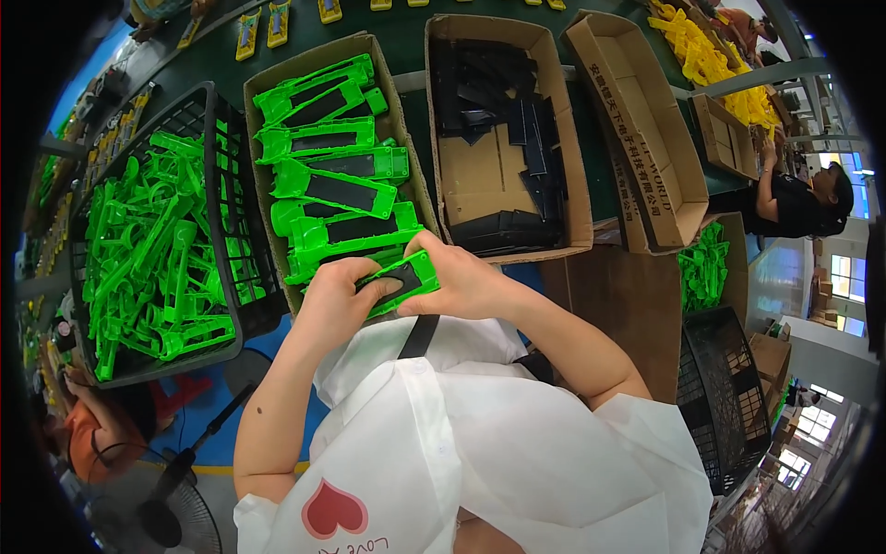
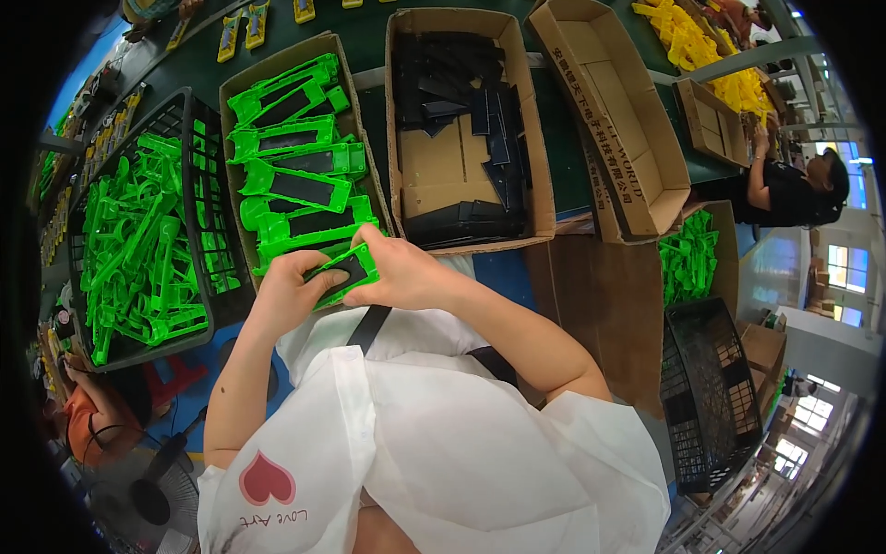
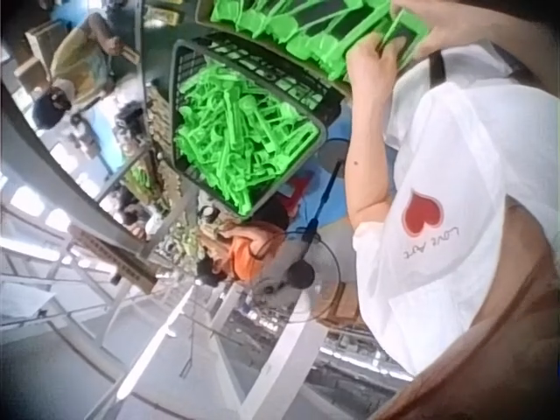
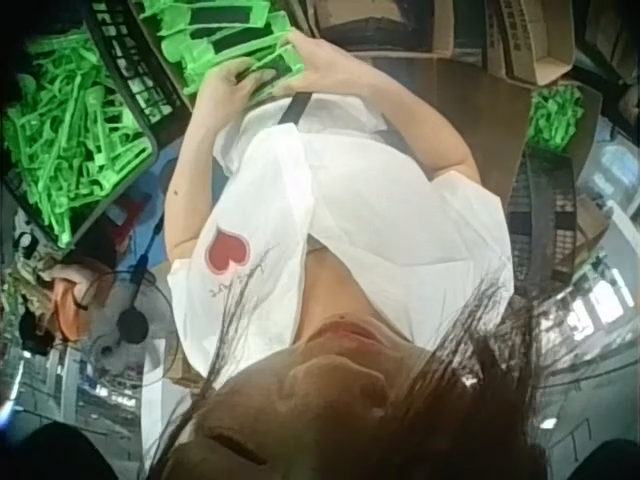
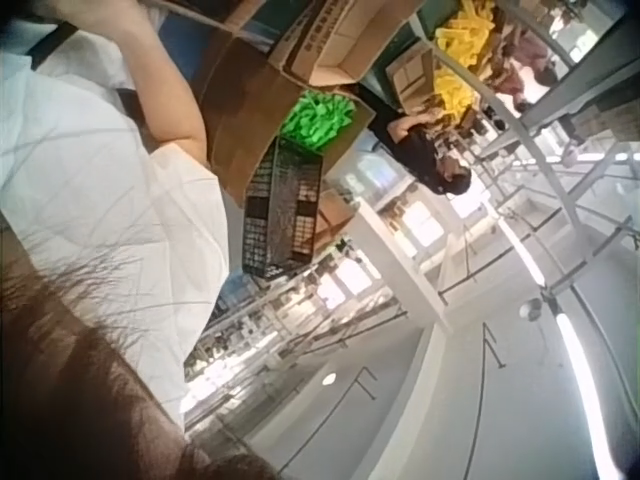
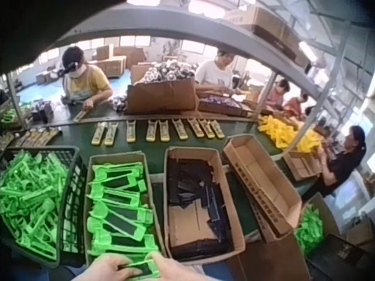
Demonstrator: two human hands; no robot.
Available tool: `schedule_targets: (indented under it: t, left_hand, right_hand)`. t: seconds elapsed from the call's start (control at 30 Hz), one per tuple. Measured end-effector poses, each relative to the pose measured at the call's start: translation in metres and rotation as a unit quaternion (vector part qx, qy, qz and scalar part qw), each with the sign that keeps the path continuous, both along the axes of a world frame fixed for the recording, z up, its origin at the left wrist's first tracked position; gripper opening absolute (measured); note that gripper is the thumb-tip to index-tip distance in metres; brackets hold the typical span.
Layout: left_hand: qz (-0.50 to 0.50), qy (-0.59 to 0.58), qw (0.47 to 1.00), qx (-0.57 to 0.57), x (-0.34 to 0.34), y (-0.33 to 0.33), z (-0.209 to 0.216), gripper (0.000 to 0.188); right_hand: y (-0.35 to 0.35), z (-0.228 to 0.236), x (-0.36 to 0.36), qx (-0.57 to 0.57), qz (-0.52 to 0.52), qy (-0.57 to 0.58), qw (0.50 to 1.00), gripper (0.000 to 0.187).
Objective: Manually assembling green plastic frames with black strips on a factory production line.
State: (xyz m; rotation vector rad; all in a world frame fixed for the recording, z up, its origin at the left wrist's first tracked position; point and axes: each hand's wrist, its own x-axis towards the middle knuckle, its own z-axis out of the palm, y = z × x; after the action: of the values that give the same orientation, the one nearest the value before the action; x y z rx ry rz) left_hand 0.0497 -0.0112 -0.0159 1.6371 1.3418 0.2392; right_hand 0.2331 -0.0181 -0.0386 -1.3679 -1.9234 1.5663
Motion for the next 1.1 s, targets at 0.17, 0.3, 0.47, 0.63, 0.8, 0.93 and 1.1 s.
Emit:
schedule_targets:
  t: [0.17, 0.3, 0.47, 0.63, 0.8, 0.93, 1.1]
  left_hand:
    - [0.074, -0.012, 0.991, 0.111, 0.002, -0.009, -0.011, 0.014]
    - [0.077, 0.031, 0.98, 0.179, 0.006, -0.007, -0.014, 0.016]
    - [0.017, 0.096, 0.978, 0.185, -0.004, 0.005, -0.021, 0.023]
    - [-0.042, 0.183, 0.916, 0.354, -0.011, -0.014, -0.023, 0.068]
    - [-0.024, 0.196, 0.909, 0.367, -0.015, -0.013, -0.041, 0.079]
    - [-0.024, 0.145, 0.915, 0.377, -0.016, -0.007, -0.043, 0.075]
    - [0.092, 0.095, 0.862, 0.489, -0.054, 0.004, -0.016, 0.046]
  right_hand:
    - [0.005, 0.003, -0.011, 0.049, -0.007, -0.007, 0.999, 0.063]
    - [0.006, -0.002, -0.015, 0.062, -0.035, -0.014, 0.997, 0.065]
    - [0.012, -0.007, -0.007, 0.039, 0.026, -0.01, 0.999, 0.059]
    - [0.042, -0.002, 0.052, 0.086, -0.172, -0.12, 0.974, 0.03]
    - [0.077, -0.065, 0.102, 0.192, -0.275, -0.428, 0.839, 0.034]
    - [0.083, -0.097, 0.106, 0.228, -0.227, -0.46, 0.827, 0.017]
    - [0.082, -0.069, 0.111, 0.304, -0.308, -0.491, 0.756, 0.024]
